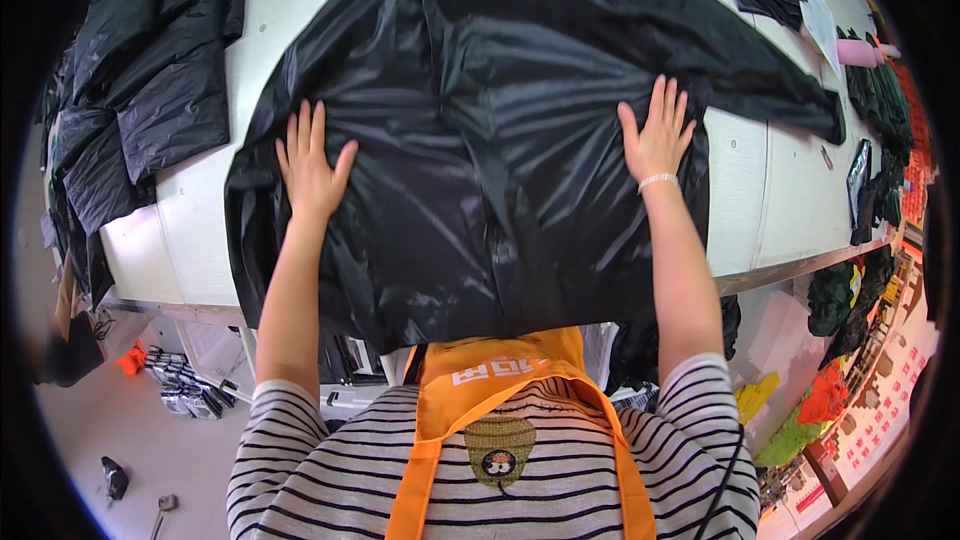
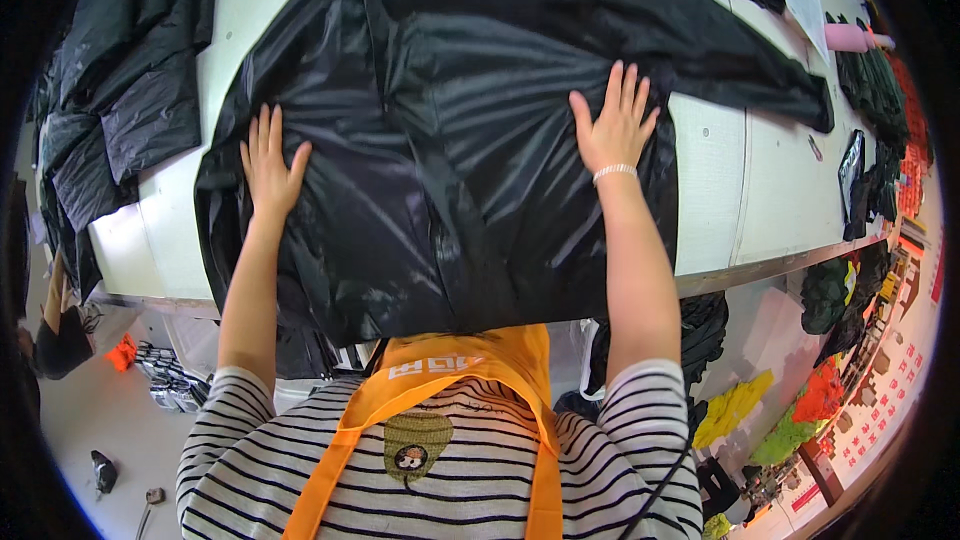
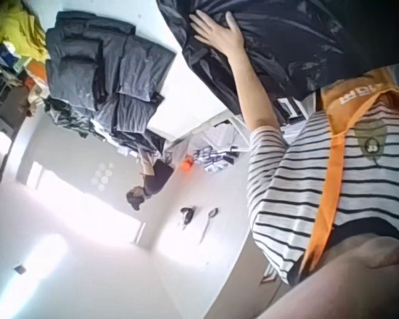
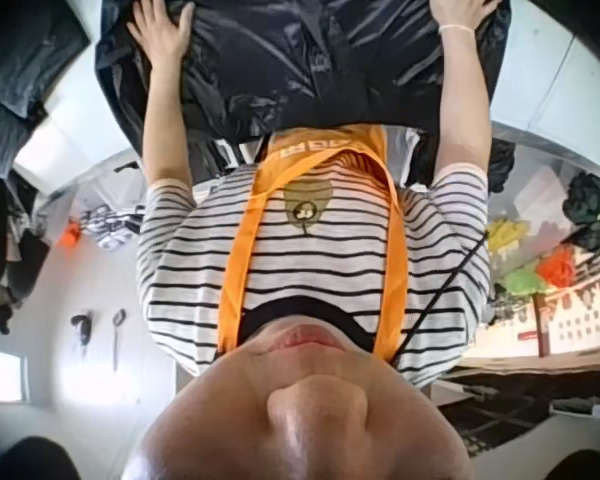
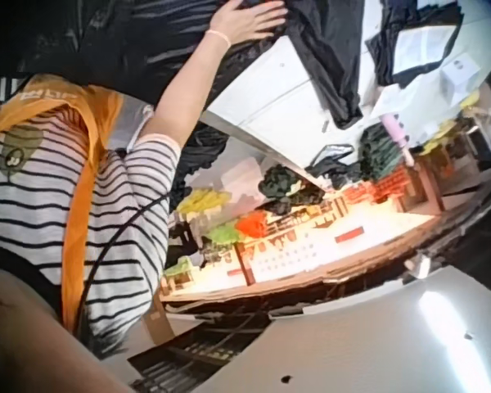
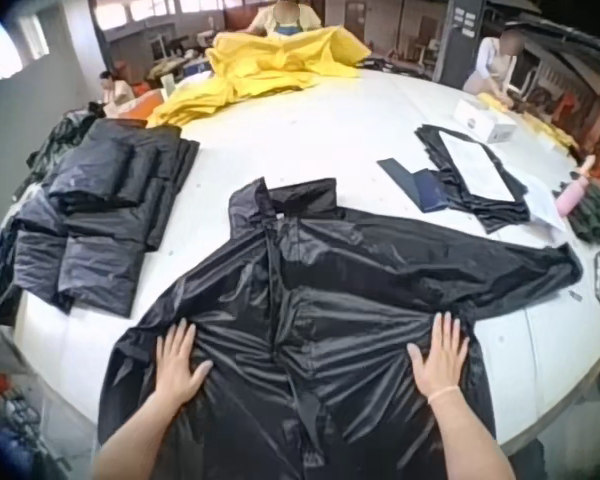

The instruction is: The person folds a black raincoat on a white table, smoothing the fabric and aligning the edges. They then place the folded coat into a plastic bag labeled 'HIMALAYA' and set it aside with other packaged items.

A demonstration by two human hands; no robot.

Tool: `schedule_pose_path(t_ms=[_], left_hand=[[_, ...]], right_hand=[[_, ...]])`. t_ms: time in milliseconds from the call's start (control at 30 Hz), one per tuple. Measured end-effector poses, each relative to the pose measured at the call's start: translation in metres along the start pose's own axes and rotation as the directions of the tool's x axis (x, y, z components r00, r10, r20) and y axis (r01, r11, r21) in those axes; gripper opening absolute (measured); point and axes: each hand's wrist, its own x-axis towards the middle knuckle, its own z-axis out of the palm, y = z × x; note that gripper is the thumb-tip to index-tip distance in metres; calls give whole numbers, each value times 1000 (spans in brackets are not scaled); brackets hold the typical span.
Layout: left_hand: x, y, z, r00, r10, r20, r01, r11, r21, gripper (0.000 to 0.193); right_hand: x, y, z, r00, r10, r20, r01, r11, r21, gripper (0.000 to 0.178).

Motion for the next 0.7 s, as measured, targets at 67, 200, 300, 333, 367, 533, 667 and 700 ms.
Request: schedule_pose_path(t_ms=[67, 200, 300, 333, 367, 533, 667, 700], left_hand=[[39, -5, 11, 998, 29, -64, -27, 999, 25, 73], [108, -1, 24, 988, 35, -150, -18, 993, 113, 68], [112, 43, 10, 958, 143, -248, -96, 977, 191, 56], [99, 65, 0, 946, 161, -283, -154, 987, 46, 51], [77, 92, -17, 996, 71, -45, -74, 994, -85, 47], [-1, 164, -26, 912, -18, 410, 116, 970, -215, 62], [8, 169, -32, 877, 6, 480, 83, 983, -165, 54], [7, 165, -30, 881, 36, 471, 50, 984, -169, 51]], right_hand=[[39, 2, 13, 1000, 5, 0, -5, 1000, -21, 78], [95, -8, 17, 991, 114, 66, -111, 993, -49, 79], [83, -20, 16, 994, 107, -34, -107, 994, -3, 69], [65, -34, 8, 993, -2, -121, 4, 1000, 21, 65], [42, -47, -2, 944, -210, -256, 257, 952, 169, 49], [-87, -108, -51, 982, -165, 94, 59, 736, 674, 20], [-99, -126, -70, 927, -39, 373, -246, 687, 684, 15], [-103, -130, -71, 934, -39, 356, -253, 633, 731, 15]])
